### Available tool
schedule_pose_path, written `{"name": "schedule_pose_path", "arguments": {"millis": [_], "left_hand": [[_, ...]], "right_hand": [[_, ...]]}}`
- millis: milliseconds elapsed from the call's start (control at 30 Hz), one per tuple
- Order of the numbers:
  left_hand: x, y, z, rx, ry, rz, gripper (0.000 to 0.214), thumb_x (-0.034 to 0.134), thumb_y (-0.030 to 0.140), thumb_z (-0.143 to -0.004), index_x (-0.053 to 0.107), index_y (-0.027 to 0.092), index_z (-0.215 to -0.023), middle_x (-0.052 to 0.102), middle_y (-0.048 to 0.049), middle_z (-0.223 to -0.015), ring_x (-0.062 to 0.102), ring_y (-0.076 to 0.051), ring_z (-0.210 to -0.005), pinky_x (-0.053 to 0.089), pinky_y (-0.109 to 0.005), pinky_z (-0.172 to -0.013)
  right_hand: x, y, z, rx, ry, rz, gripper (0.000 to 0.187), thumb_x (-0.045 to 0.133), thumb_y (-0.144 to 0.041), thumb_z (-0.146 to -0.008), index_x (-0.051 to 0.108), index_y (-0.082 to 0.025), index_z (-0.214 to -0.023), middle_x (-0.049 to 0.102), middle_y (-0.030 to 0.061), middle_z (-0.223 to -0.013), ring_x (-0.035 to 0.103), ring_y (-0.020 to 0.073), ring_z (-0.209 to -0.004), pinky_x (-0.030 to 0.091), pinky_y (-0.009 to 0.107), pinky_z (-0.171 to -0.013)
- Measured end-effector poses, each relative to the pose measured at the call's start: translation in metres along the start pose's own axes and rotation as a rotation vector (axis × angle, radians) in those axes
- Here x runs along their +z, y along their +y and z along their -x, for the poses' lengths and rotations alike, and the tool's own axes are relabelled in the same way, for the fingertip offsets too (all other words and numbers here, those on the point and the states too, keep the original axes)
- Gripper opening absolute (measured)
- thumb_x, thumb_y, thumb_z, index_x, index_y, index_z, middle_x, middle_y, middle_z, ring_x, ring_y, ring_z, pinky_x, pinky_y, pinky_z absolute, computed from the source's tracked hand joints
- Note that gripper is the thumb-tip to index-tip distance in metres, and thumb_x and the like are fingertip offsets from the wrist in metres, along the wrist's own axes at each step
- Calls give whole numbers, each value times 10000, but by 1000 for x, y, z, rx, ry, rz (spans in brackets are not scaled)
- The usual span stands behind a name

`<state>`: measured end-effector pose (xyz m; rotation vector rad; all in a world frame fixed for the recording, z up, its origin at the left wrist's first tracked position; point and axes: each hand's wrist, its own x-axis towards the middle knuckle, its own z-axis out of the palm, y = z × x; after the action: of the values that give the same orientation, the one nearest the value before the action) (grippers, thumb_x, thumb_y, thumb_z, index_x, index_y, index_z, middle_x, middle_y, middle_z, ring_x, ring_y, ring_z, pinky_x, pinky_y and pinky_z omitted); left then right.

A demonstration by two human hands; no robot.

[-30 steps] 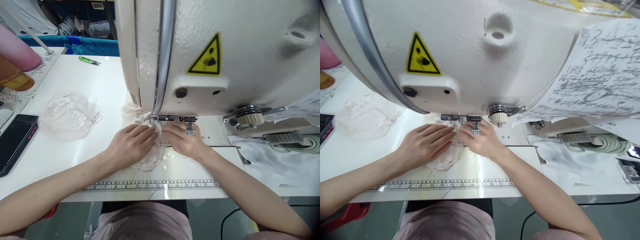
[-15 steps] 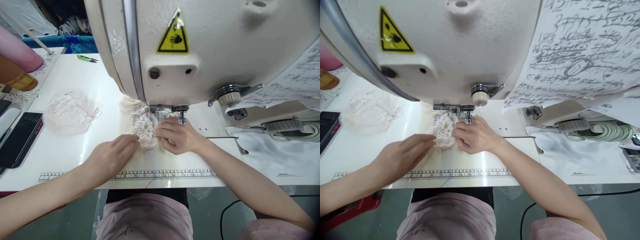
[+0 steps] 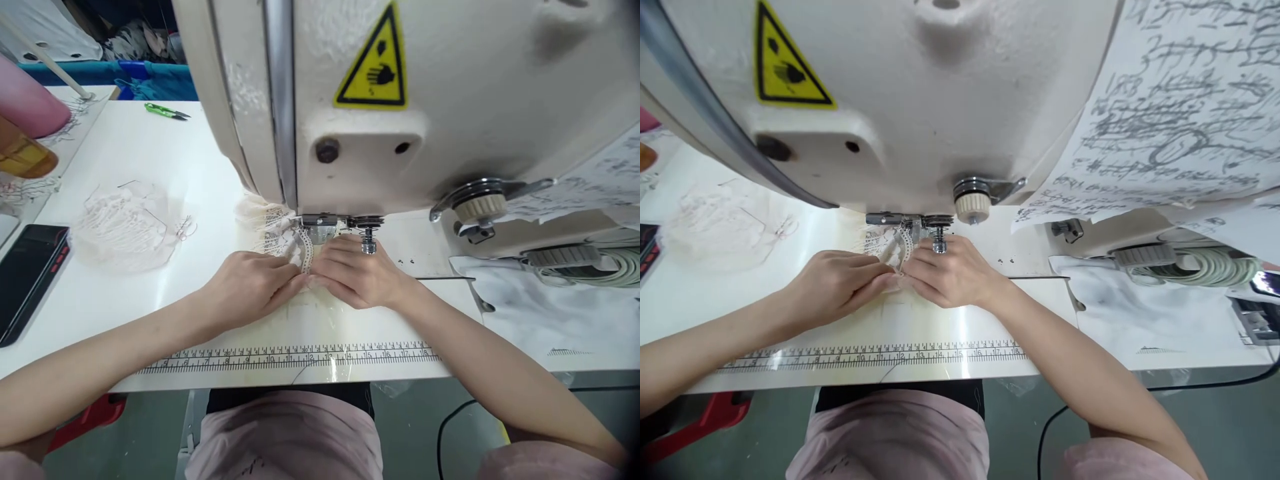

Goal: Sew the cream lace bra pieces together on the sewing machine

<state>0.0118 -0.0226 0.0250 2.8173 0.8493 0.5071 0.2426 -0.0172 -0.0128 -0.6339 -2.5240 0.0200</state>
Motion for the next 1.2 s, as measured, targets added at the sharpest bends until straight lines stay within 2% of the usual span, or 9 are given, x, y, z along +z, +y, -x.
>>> {"name": "schedule_pose_path", "arguments": {"millis": [100,233,400,567,667,767,867,967,1200], "left_hand": [[5,-1,3,44,77,-5,356,405,266,-1012,652,165,-777,598,21,-573,533,-97,-483,392,-234,-482],[9,-2,8,158,124,-107,327,475,404,-979,640,160,-836,582,15,-610,527,-125,-512,416,-269,-480],[13,-1,10,217,158,-254,164,497,115,-931,597,166,-812,558,11,-648,489,-135,-563,410,-277,-530],[14,-3,10,207,212,-254,197,496,74,-924,595,166,-780,539,11,-629,457,-131,-564,382,-268,-532],[13,-4,10,214,210,-286,151,543,76,-908,624,143,-799,550,10,-626,453,-134,-553,369,-283,-511],[13,-4,10,244,233,-387,88,599,80,-879,649,138,-836,604,8,-657,493,-136,-554,352,-298,-490],[16,-5,10,246,267,-383,86,580,103,-898,662,129,-904,721,-57,-908,654,-188,-802,496,-331,-658],[20,-6,12,212,213,-274,181,491,131,-944,653,84,-1012,702,-113,-1146,643,-244,-1108,541,-363,-906],[24,-6,13,182,178,-247,221,464,122,-942,630,62,-1074,691,-120,-1188,646,-238,-1135,592,-333,-892]], "right_hand": [[0,1,-2,1,-3,1,251,472,-378,-951,611,-182,-880,661,15,-802,599,166,-825,457,326,-703],[-4,1,-3,-56,34,56,99,526,-185,-881,609,-203,-830,684,-11,-864,599,155,-859,482,318,-743],[-8,1,0,-81,45,86,71,573,-242,-884,621,-236,-936,704,-30,-976,622,157,-932,503,339,-789],[-4,-2,1,20,-47,162,190,563,-308,-934,592,-217,-1097,689,9,-1157,634,157,-964,511,355,-849],[-3,-1,2,-11,-79,120,153,583,-172,-915,614,-250,-1043,712,-50,-1104,646,116,-926,516,339,-927],[-3,2,2,-34,-14,37,182,609,-124,-888,624,-231,-1034,732,-56,-1009,661,106,-923,509,360,-1027],[-5,1,0,-28,32,22,191,631,-88,-861,626,-193,-1021,737,-33,-963,672,101,-918,514,345,-1052],[-6,-1,-3,-8,45,2,181,621,-91,-872,626,-193,-1021,739,-27,-970,674,94,-927,525,318,-1038],[-6,0,-5,-18,75,-26,150,637,-101,-861,625,-176,-990,738,-9,-938,672,121,-944,553,308,-978]]}}
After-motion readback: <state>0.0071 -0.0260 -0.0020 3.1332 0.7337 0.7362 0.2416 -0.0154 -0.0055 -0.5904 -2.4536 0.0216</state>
